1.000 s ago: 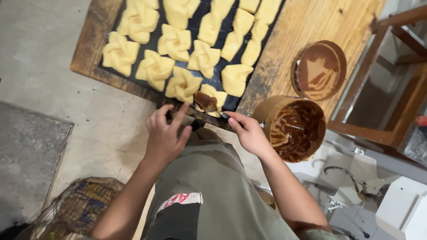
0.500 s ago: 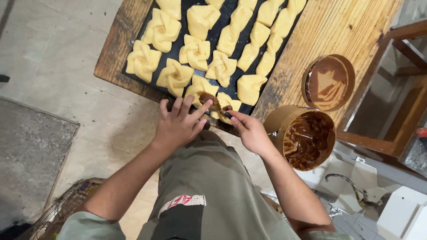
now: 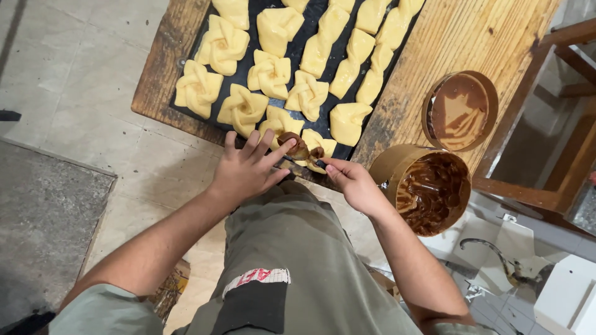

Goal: Fill shaped dough pieces with chocolate filling using a small spatula and adjust the dough by hand

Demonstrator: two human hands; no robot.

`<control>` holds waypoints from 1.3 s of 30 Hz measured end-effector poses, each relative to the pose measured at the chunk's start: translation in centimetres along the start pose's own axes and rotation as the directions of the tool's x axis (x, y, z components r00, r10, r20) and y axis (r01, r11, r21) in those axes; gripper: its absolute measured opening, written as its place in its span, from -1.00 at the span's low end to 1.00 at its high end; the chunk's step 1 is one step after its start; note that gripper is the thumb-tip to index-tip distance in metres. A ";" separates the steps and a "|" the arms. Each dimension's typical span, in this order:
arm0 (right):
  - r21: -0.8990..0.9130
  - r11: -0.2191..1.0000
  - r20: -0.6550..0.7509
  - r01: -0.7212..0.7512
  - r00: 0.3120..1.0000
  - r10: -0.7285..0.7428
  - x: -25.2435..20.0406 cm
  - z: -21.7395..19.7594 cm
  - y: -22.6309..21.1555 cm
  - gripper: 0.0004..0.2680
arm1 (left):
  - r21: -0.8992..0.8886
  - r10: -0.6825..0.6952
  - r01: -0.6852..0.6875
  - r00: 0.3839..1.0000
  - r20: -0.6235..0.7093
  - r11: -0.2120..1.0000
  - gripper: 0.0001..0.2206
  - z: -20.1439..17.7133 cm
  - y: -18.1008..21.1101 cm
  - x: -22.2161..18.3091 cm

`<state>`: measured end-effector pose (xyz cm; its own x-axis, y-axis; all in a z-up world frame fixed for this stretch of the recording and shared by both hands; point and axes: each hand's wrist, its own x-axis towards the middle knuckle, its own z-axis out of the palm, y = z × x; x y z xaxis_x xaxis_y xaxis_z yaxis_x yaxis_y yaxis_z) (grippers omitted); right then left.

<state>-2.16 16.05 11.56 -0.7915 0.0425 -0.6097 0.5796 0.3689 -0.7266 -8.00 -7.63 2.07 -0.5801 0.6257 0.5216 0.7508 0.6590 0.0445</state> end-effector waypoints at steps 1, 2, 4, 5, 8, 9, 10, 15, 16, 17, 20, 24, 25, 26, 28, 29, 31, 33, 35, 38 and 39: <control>0.001 1.000 -0.001 0.000 1.000 0.000 -0.2 -0.1 -0.1 -0.75 | -0.001 0.002 -0.002 1.000 0.000 1.000 -0.52 -0.2 0.0 0.1; 0.066 0.998 0.007 0.004 1.000 -0.004 -0.3 -0.2 -0.2 -0.75 | 0.001 0.020 -0.020 1.000 -0.001 1.000 -0.53 -0.3 -0.1 0.2; 0.131 0.991 0.017 0.007 1.000 -0.010 -0.6 -0.3 -0.2 -0.75 | 0.004 0.039 -0.039 0.999 -0.001 0.999 -0.53 -0.4 -0.3 0.6; 0.165 0.986 0.015 0.005 1.000 -0.007 -0.7 -0.3 0.1 -0.75 | -0.031 0.035 -0.035 0.999 -0.014 0.999 -0.51 -0.3 -0.4 0.8; 0.205 0.979 0.001 0.014 1.000 -0.015 -0.4 -0.4 2.2 -0.75 | -0.072 0.034 -0.036 0.999 -0.032 0.997 -0.48 -0.9 -1.2 1.9; 0.209 0.978 -0.009 0.020 1.000 -0.019 -0.2 -0.4 3.1 -0.75 | -0.082 0.034 -0.037 0.999 -0.035 0.996 -0.47 -1.2 -1.5 2.3; 0.213 0.977 -0.012 0.020 1.000 -0.018 -0.6 -0.5 2.7 -0.75 | -0.083 0.038 -0.041 0.999 -0.034 0.996 -0.47 -0.7 -1.6 2.1; 0.068 0.992 -0.116 0.110 0.988 -0.101 -1.1 -2.5 4.9 -0.77 | -0.164 -0.133 0.164 0.974 0.184 0.973 -0.49 2.4 -2.4 -0.9; 0.074 0.991 -0.117 0.111 0.988 -0.102 -1.4 -2.8 4.4 -0.77 | -0.161 -0.129 0.160 0.974 0.187 0.974 -0.49 2.5 -2.1 -0.9; 0.083 0.991 -0.147 0.107 0.985 -0.094 -1.7 -3.0 4.0 -0.78 | -0.213 -0.179 0.236 0.950 0.256 0.948 -0.50 2.6 -1.8 -0.9; 0.102 0.990 -0.181 0.098 0.980 -0.079 -2.4 -3.1 4.8 -0.78 | -0.227 -0.239 0.342 0.891 0.385 0.912 -0.47 4.0 -0.6 -2.2; 0.101 0.989 -0.189 0.104 0.978 -0.084 -2.4 -2.9 6.5 -0.78 | -0.138 -0.255 0.366 0.828 0.499 0.920 -0.40 5.6 0.4 -4.0; 0.102 0.990 -0.185 0.102 0.979 -0.082 -2.6 -2.9 7.0 -0.78 | -0.136 -0.257 0.369 0.826 0.502 0.920 -0.40 5.5 0.7 -4.3; 0.102 0.988 -0.183 0.116 0.978 -0.096 -2.5 -2.9 7.5 -0.78 | -0.141 -0.256 0.373 0.823 0.507 0.917 -0.40 5.5 0.8 -4.4; 0.105 0.986 -0.182 0.131 0.977 -0.110 -2.5 -2.9 8.3 -0.77 | -0.146 -0.255 0.375 0.820 0.512 0.916 -0.40 5.4 1.0 -4.5; 0.098 0.986 -0.181 0.134 0.977 -0.114 -2.4 -2.9 8.7 -0.77 | -0.183 -0.244 0.398 0.801 0.547 0.899 -0.39 5.3 1.0 -4.5; 0.091 0.986 -0.172 0.138 0.978 -0.121 -2.4 -2.9 8.8 -0.77 | -0.212 -0.238 0.428 0.778 0.582 0.879 -0.38 5.0 1.1 -4.6; 0.098 0.985 -0.164 0.141 0.979 -0.124 -2.5 -3.0 8.2 -0.77 | -0.241 -0.233 0.526 0.680 0.695 0.815 -0.42 5.2 0.9 -4.7; 0.080 0.987 -0.156 0.136 0.980 -0.123 -2.4 -2.9 8.1 -0.77 | -0.234 -0.242 0.531 0.678 0.694 0.815 -0.42 4.8 0.8 -4.5; -0.017 0.993 -0.155 0.113 0.981 -0.114 -2.4 -2.7 7.4 -0.77 | -0.208 -0.246 0.508 0.685 0.685 0.835 -0.44 4.3 0.8 -4.2; -0.096 0.991 -0.161 0.094 0.981 -0.108 -2.4 -2.6 7.0 -0.76 | -0.188 -0.242 0.482 0.694 0.678 0.856 -0.46 4.2 0.8 -4.1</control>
<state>3.29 20.98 8.71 -0.8705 0.1509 -0.4684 0.4814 0.4586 -0.7470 -6.37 -7.92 -3.57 -0.7985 0.5576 -0.2266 0.4222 0.7873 0.4494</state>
